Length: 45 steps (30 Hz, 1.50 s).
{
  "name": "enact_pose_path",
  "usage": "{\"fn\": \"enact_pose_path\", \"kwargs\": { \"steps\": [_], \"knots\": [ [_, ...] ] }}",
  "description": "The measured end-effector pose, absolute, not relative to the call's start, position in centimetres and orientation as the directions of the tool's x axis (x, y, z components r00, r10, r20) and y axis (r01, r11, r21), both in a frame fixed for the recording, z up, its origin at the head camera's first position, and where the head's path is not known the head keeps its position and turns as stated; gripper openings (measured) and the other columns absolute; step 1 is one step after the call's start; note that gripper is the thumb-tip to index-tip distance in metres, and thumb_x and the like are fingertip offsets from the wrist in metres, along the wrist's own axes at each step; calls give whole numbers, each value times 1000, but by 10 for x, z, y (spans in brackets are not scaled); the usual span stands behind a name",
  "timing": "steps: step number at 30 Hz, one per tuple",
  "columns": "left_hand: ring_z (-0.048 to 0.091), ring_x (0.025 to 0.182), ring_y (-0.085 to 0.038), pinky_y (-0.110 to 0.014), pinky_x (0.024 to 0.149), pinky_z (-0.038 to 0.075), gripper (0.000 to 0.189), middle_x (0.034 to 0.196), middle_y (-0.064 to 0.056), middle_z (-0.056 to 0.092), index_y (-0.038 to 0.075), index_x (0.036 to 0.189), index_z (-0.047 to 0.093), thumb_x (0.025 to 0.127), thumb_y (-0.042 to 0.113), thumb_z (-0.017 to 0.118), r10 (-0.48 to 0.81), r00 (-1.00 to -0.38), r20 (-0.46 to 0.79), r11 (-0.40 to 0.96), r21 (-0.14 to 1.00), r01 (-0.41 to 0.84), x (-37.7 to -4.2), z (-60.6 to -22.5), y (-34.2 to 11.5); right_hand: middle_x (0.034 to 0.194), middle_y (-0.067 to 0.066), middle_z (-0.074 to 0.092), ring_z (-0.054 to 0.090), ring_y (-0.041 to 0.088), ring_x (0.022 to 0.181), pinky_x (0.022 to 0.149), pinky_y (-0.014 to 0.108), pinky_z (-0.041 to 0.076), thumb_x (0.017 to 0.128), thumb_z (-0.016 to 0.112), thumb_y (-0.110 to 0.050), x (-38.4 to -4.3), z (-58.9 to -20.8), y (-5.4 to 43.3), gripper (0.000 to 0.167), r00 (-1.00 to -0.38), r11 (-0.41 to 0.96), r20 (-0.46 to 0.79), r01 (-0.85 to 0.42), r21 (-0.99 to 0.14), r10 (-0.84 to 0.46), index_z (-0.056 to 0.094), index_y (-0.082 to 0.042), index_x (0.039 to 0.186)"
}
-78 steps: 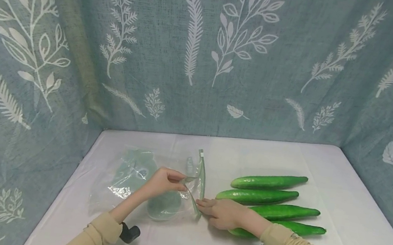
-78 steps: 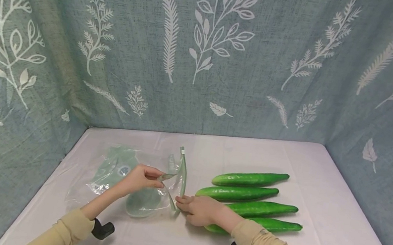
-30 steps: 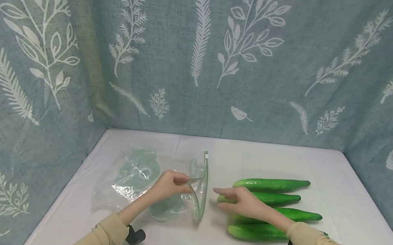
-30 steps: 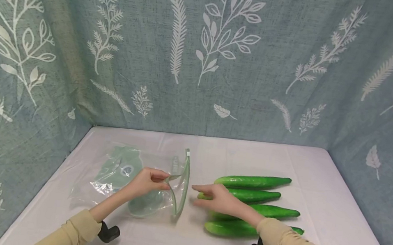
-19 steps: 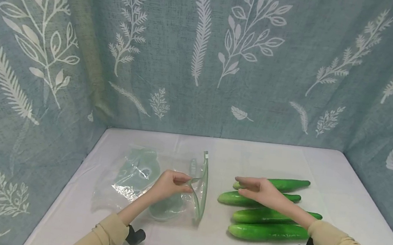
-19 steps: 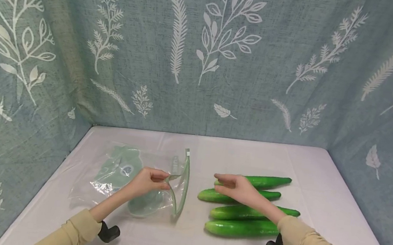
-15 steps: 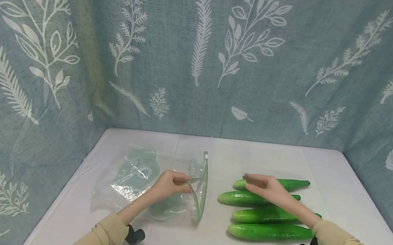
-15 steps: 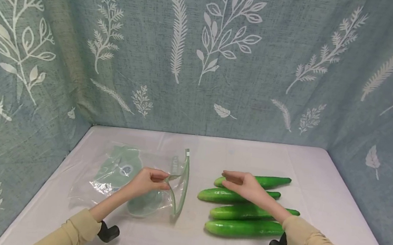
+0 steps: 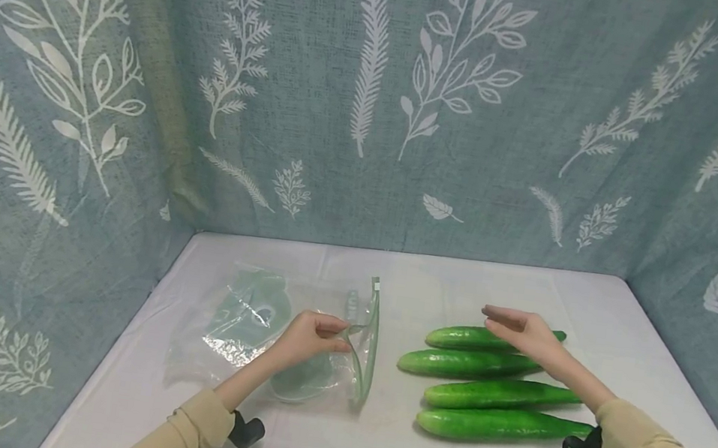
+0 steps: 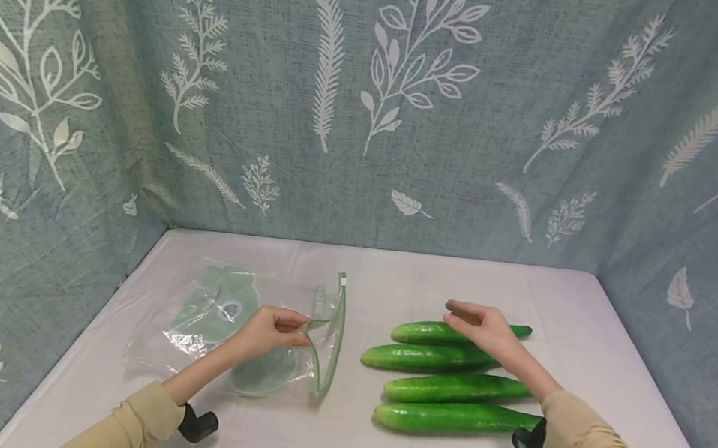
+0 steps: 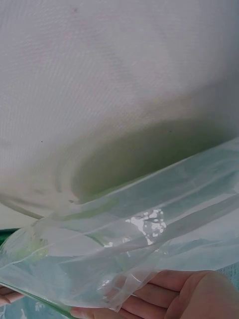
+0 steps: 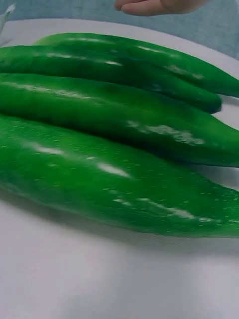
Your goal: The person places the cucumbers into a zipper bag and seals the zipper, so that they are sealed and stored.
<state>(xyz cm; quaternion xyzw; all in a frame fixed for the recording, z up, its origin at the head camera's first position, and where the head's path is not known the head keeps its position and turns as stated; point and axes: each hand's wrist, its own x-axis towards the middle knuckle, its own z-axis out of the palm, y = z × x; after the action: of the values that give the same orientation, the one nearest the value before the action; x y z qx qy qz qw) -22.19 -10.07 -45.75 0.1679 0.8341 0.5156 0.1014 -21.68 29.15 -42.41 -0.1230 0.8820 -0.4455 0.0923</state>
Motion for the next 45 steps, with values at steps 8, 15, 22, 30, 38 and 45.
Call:
{"fn": "enact_pose_path", "kwargs": {
  "steps": [8, 15, 22, 30, 38, 45],
  "knots": [
    [68, 99, -30, -33, 83, 58, 39, 111, -18, 69, 0, 109, 68, 77, 20, 78, 382, -924, 9, 411, 894, 179, -222, -458, -101, 140, 22, 49, 48, 42, 126, 100, 56, 44, 97, 52, -37, -221, -420, 310, 55, -967, 613, -47, -120, -781, -249, 43, -3, 140],
    [68, 101, -30, -35, 84, 57, 39, 112, -17, 69, 2, 109, 69, 76, 21, 78, 364, -931, 5, 433, 885, 174, -223, -458, -100, 140, 25, 47, 46, 44, 126, 99, 56, 45, 98, 50, -38, -224, -416, 329, 58, -972, 666, -58, -113, -737, -229, 41, 0, 141],
    [68, 101, -30, -34, 84, 58, 39, 112, -17, 69, 1, 110, 68, 77, 21, 78, 369, -930, -1, 427, 889, 168, -222, -458, -101, 139, 29, 47, 48, 46, 123, 94, 54, 48, 98, 50, -35, -224, -416, 347, 57, -977, 702, -47, -116, -702, -207, 40, 2, 141],
    [68, 100, -30, -32, 82, 58, 39, 111, -17, 69, 1, 109, 68, 77, 21, 78, 369, -929, -2, 427, 888, 167, -222, -458, -100, 138, 33, 44, 45, 50, 123, 94, 56, 47, 99, 48, -37, -222, -417, 363, 62, -987, 747, -62, -71, -661, -149, 38, 7, 140],
    [68, 99, -30, -35, 84, 58, 39, 110, -18, 69, 1, 108, 69, 76, 21, 79, 364, -931, 4, 434, 884, 173, -221, -458, -100, 136, 38, 41, 43, 53, 123, 95, 58, 45, 98, 49, -37, -221, -422, 375, 65, -989, 792, -103, -23, -610, -108, 36, 14, 137],
    [68, 100, -31, -35, 85, 57, 40, 111, -18, 69, 1, 108, 69, 76, 21, 79, 363, -932, 1, 430, 887, 169, -221, -461, -101, 133, 40, 42, 44, 54, 120, 93, 56, 47, 97, 53, -33, -218, -427, 380, 63, -992, 826, -86, -26, -564, -90, 39, 16, 133]
  ]
}}
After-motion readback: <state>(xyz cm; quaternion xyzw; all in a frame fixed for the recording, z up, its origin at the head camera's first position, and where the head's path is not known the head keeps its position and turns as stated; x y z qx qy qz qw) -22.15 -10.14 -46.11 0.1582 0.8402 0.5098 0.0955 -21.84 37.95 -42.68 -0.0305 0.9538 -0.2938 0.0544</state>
